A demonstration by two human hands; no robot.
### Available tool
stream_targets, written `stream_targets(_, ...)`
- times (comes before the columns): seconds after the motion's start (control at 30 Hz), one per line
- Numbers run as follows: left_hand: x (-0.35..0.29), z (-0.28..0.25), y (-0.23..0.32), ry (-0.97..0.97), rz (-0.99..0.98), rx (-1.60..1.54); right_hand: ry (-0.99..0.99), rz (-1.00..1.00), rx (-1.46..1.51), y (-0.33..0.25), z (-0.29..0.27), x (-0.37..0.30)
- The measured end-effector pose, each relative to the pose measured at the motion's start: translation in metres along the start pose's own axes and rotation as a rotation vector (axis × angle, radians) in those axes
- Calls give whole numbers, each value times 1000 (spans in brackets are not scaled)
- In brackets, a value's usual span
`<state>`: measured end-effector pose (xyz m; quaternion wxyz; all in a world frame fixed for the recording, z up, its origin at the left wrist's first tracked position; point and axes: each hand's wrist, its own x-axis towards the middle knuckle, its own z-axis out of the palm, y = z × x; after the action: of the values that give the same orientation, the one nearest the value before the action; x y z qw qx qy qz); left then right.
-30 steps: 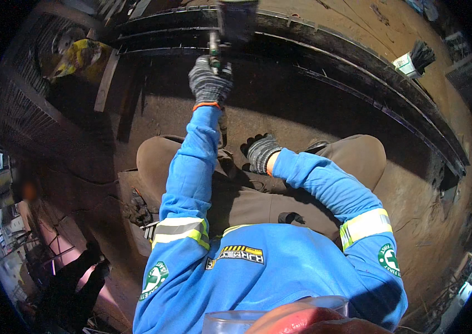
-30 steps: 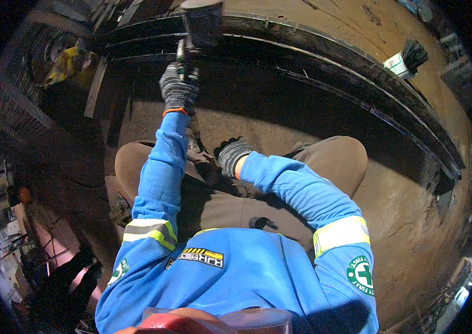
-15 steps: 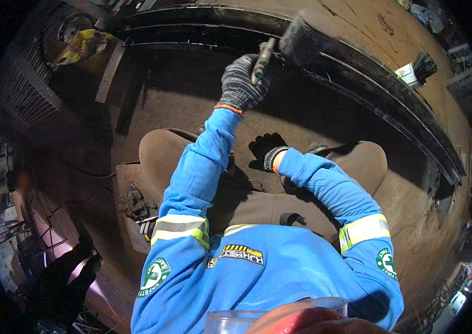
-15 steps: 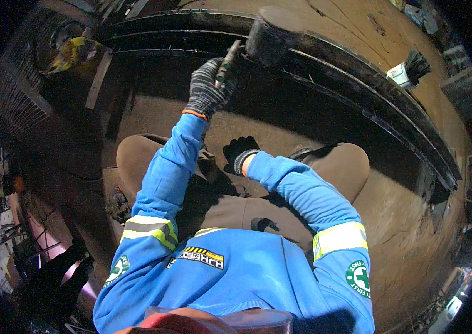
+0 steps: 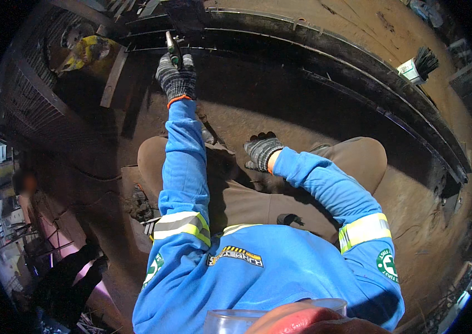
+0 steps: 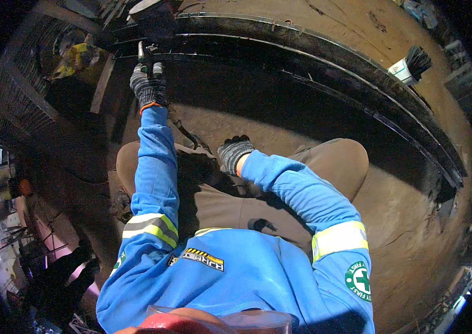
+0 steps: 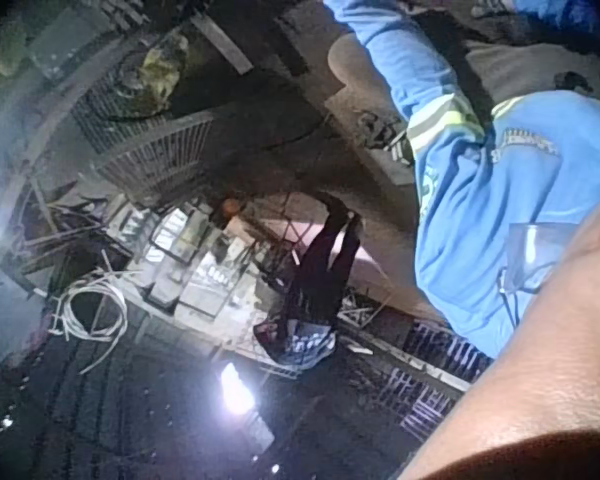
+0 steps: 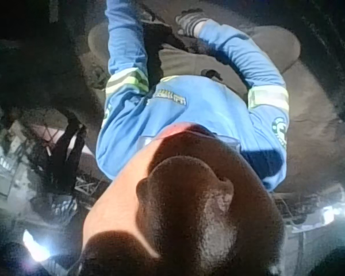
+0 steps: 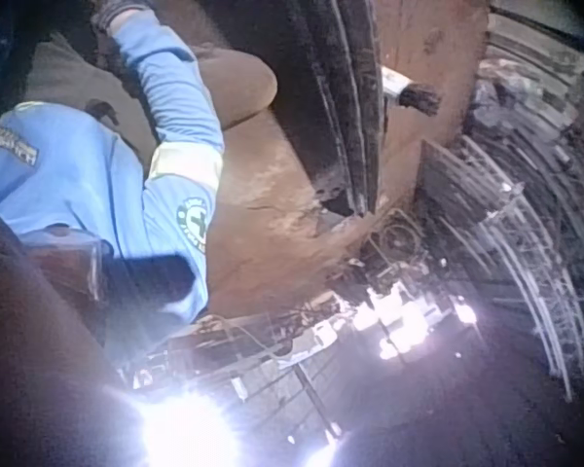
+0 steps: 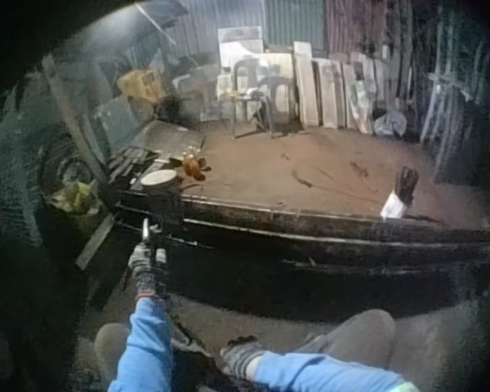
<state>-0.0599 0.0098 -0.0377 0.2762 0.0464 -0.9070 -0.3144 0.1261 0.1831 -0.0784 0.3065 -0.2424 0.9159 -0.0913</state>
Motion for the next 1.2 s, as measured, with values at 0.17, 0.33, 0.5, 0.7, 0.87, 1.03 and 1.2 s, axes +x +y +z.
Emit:
stream_targets(0.17,2,-9,-4,66,-12,16,8,-4,10,-5,2,1)
stream_targets(0.33,-2,3,-5,86,12,33,-10,-41,20,0,2,4)
stream_targets(0.5,-26,37,-3,-309,50,-52,-82,-57,-40,-2,2,6)
stream_targets(0.7,-81,89,33,-526,56,-187,-18,-30,-33,12,37,8)
stream_targets(0.87,-129,53,111,-766,220,-282,-123,-6,-40,20,30,-9)
stream_targets(1.03,-154,47,125,-737,467,-367,-57,44,-15,26,48,-13)
stream_targets(1.2,-149,54,126,-792,293,-242,-91,48,-20,27,38,-17)
